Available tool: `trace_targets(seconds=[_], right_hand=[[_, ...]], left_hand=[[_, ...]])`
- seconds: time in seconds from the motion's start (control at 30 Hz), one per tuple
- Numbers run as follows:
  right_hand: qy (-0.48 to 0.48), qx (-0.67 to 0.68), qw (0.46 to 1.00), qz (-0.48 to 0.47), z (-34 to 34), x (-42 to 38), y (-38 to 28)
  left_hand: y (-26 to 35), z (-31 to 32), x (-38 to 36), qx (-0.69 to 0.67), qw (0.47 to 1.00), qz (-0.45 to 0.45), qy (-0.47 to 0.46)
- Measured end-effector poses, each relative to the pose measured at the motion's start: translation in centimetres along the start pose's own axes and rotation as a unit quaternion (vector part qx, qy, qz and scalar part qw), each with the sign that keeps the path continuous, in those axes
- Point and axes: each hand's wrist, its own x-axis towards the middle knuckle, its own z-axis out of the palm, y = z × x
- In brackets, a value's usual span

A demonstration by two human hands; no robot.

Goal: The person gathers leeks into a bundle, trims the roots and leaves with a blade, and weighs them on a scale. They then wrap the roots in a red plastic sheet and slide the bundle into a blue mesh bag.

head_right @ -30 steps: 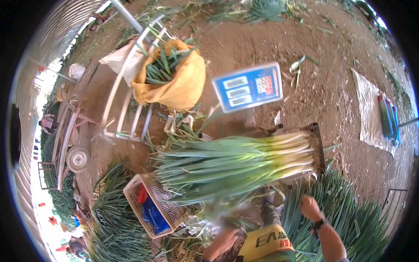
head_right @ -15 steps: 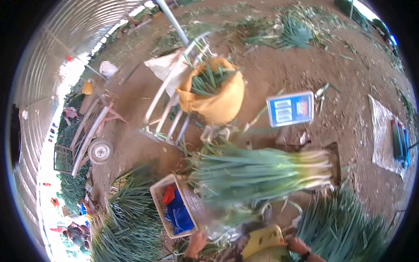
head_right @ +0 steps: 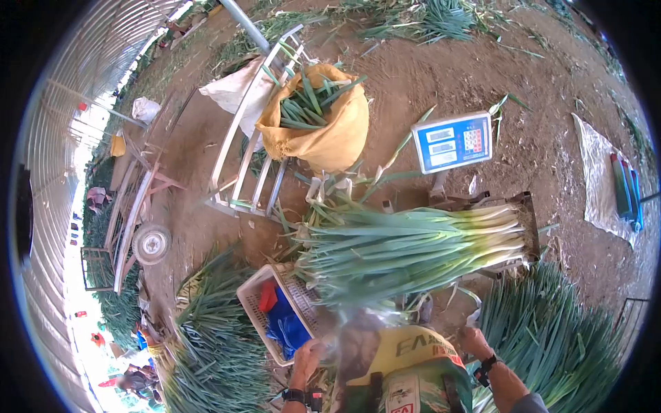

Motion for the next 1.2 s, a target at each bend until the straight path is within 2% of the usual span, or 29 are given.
trace_targets(seconds=[0.03,0.07,0.13,0.17,0.27,0.3,0.33,0.43,0.47,0.5,0.6,0.7,0.73,0.77,0.8,0.83,0.87,0.93,0.97,1.0,1.03,1.07,1.1,1.13,1.2], right_hand=[[0.045,-0.012,0.998,-0.030,0.9,-0.1,-0.8],[0.033,-0.017,0.999,-0.008,1.2,-0.1,-1.6],[0.011,-0.023,0.999,0.034,1.7,0.6,-3.3],[0.034,-0.027,0.999,0.012,2.1,0.7,-4.2],[0.088,0.099,0.988,0.083,4.2,1.4,-7.5],[0.093,0.123,0.982,0.107,5.1,1.8,-8.6],[0.091,0.144,0.976,0.133,6.1,2.0,-9.6],[0.113,0.058,0.989,0.075,9.6,1.9,-12.5],[0.121,0.031,0.991,0.051,10.8,1.8,-13.2],[0.085,-0.008,0.995,0.047,11.9,1.8,-12.2],[0.036,0.110,0.971,0.207,12.5,0.9,-17.0],[0.064,0.054,0.979,0.183,13.2,0.6,-19.1],[0.068,0.028,0.983,0.170,13.3,0.4,-20.1],[0.070,0.081,0.973,0.204,13.2,0.3,-22.4],[0.071,0.072,0.977,0.189,13.6,0.4,-22.7],[0.071,0.063,0.980,0.174,13.9,0.4,-23.4],[0.071,0.054,0.983,0.160,14.1,0.4,-24.1],[0.049,0.086,0.977,0.191,14.7,0.5,-25.3],[0.048,0.110,0.972,0.203,15.1,0.5,-25.5],[0.047,0.133,0.966,0.215,15.5,0.5,-25.7],[0.062,0.075,0.978,0.187,15.8,0.5,-25.8],[0.056,0.074,0.977,0.193,15.9,0.6,-26.0],[0.050,0.073,0.976,0.199,15.9,0.8,-26.5],[0.045,0.072,0.975,0.204,15.6,1.2,-27.5],[0.026,0.077,0.969,0.233,14.7,2.2,-30.4]], left_hand=[[-0.4,-0.8,1.1,-0.007,1.000,0.005,0.008],[-0.7,-1.7,2.3,-0.013,1.000,0.011,0.016],[-1.6,-3.7,6.3,-0.137,0.989,-0.033,0.039],[-1.9,-4.8,8.5,-0.198,0.978,-0.054,0.048],[0.9,-10.8,15.3,-0.359,0.930,-0.040,0.070],[-2.3,-11.7,19.6,-0.333,0.938,-0.002,0.098],[-1.4,-14.0,22.2,-0.338,0.932,0.046,0.126],[2.7,-21.4,28.7,-0.494,0.861,-0.017,0.122],[3.4,-23.7,31.3,-0.499,0.857,-0.042,0.126],[2.1,-24.6,34.4,-0.504,0.852,-0.011,0.139],[2.1,-27.7,40.7,-0.541,0.820,-0.073,0.171],[3.1,-29.6,44.1,-0.536,0.810,-0.155,0.179],[2.7,-29.6,45.2,-0.482,0.834,-0.142,0.230],[2.1,-29.5,46.6,-0.423,0.852,-0.127,0.282],[1.5,-29.3,48.0,-0.362,0.864,-0.110,0.333],[1.3,-28.7,48.8,-0.399,0.827,-0.028,0.395],[0.7,-28.8,49.5,-0.382,0.835,-0.037,0.395],[-0.6,-29.3,51.1,-0.349,0.851,-0.053,0.389],[0.0,-29.7,51.7,-0.288,0.859,-0.067,0.418],[0.5,-29.9,52.2,-0.281,0.867,-0.048,0.409],[1.4,-30.2,52.5,-0.273,0.874,-0.028,0.401],[2.4,-30.8,52.9,-0.264,0.881,-0.009,0.393],[3.8,-32.5,53.8,-0.393,0.876,-0.102,0.261],[3.5,-32.7,55.1,-0.501,0.829,-0.067,0.238],[3.0,-32.3,57.3,-0.692,0.700,-0.002,0.175]])
